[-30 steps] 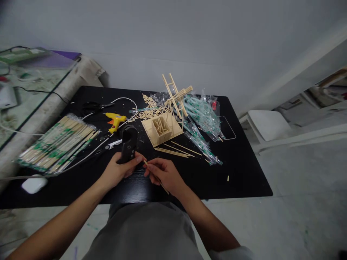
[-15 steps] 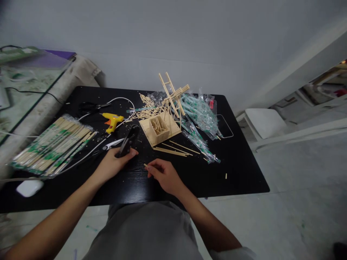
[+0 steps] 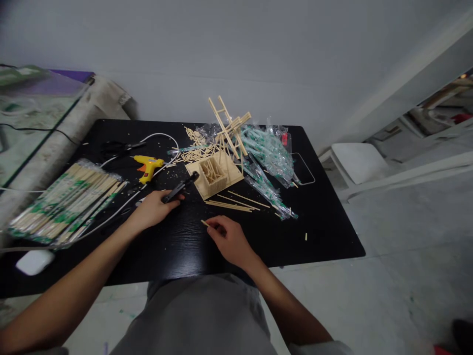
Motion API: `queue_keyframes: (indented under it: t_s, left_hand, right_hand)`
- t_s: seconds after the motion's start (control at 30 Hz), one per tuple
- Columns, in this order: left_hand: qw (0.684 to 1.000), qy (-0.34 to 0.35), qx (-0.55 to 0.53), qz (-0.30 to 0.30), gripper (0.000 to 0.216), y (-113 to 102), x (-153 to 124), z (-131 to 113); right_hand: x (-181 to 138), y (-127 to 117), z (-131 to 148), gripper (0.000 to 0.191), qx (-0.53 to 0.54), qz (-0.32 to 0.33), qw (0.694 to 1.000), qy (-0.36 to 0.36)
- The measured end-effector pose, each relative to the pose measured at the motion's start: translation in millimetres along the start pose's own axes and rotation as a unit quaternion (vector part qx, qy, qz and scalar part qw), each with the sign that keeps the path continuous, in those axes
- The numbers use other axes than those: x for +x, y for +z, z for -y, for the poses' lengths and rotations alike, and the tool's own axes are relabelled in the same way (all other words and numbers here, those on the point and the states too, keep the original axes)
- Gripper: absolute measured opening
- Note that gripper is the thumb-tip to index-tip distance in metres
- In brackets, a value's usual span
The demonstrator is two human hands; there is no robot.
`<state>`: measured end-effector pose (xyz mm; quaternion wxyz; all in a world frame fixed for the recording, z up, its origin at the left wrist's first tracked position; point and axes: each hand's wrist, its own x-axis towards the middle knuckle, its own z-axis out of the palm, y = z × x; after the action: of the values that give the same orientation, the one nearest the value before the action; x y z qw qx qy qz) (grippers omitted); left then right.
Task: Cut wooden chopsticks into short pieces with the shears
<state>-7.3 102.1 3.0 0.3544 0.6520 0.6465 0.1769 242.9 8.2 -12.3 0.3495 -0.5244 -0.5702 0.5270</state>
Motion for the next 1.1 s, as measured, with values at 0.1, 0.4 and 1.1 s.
queue_keyframes:
  t_s: [0.1, 0.4, 1.1]
  left_hand:
    - [0.999, -0.006, -0.034, -0.037, 0.037, -1.6, 0.6, 0.9]
    - [0.982, -0.027, -0.189, -0.009, 0.040, 7.0, -3.7, -4.0]
    - [0.872, -0.053, -0.402, 0.272, 0.039, 32.6, -24.5, -1.1]
  right_hand:
    - [-0.6, 0.0, 1.1, 0.016, 0.011, 0.009, 1.000, 0.001]
    - [-0.2, 1.9, -1.9, 0.014, -0.016, -0.014, 1.000, -0.016]
    - [11.2, 16.7, 4.4, 0.011, 0.015, -0.026, 0.999, -0.044]
